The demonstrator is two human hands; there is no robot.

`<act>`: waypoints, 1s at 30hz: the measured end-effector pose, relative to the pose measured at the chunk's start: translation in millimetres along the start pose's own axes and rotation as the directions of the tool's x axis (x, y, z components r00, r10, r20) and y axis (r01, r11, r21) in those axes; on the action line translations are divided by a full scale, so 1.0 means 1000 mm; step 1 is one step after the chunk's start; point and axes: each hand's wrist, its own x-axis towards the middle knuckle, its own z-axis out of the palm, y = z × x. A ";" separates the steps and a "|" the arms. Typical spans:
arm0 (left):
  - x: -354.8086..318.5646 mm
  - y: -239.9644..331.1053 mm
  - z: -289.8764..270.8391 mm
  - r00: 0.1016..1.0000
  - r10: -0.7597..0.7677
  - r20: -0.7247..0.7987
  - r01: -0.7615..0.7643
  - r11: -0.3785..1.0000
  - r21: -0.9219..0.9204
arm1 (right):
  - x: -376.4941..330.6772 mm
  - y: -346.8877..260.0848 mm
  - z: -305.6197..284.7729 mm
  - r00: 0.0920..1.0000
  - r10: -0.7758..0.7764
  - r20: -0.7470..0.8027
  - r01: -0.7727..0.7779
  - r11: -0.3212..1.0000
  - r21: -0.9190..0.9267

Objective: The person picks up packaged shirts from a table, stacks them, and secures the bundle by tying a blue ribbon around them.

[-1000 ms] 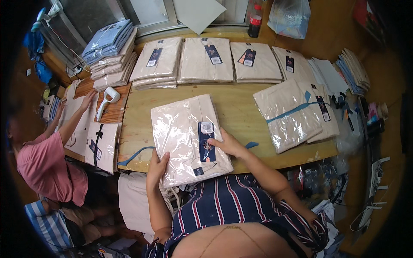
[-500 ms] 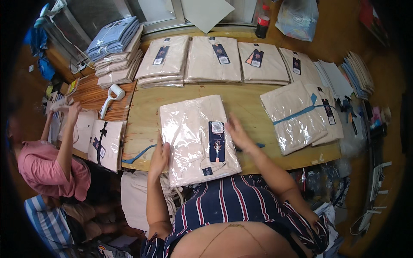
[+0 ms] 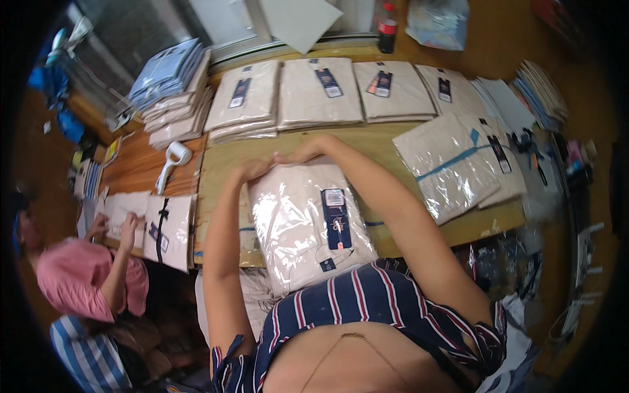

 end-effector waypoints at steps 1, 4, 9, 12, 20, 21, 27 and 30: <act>0.006 -0.007 0.007 0.998 0.056 -0.040 -0.059 0.996 -0.072 | 0.005 0.001 0.000 0.997 0.051 0.058 -0.053 0.998 0.036; 0.025 -0.007 0.020 0.985 0.155 -0.073 -0.166 0.971 -0.170 | 0.023 0.031 0.000 0.972 0.098 0.213 -0.125 0.985 0.118; 0.028 -0.028 0.021 0.998 0.064 0.013 -0.063 0.996 -0.067 | -0.019 -0.027 0.009 0.998 0.051 0.032 -0.050 0.998 -0.040; 0.027 -0.022 0.022 0.999 0.046 0.017 -0.045 0.998 -0.048 | -0.018 -0.026 0.013 0.979 0.199 -0.038 -0.202 0.972 -0.117; -0.017 -0.033 0.067 0.549 0.059 -0.833 -0.429 0.876 -0.220 | -0.067 0.002 0.054 0.592 0.026 -0.805 -0.141 0.987 -0.072; -0.026 -0.047 0.081 0.500 0.015 -0.866 -0.523 0.802 -0.288 | -0.085 0.009 0.064 0.524 0.091 -0.847 -0.039 0.996 0.083; -0.037 -0.077 0.182 0.871 -0.102 -0.481 -0.419 0.357 -0.835 | -0.104 0.028 0.156 0.531 0.371 -0.762 0.316 0.747 0.585; -0.037 -0.087 0.181 0.898 -0.122 -0.423 -0.378 0.276 -0.883 | -0.100 0.022 0.177 0.527 0.282 -0.801 0.179 0.885 0.430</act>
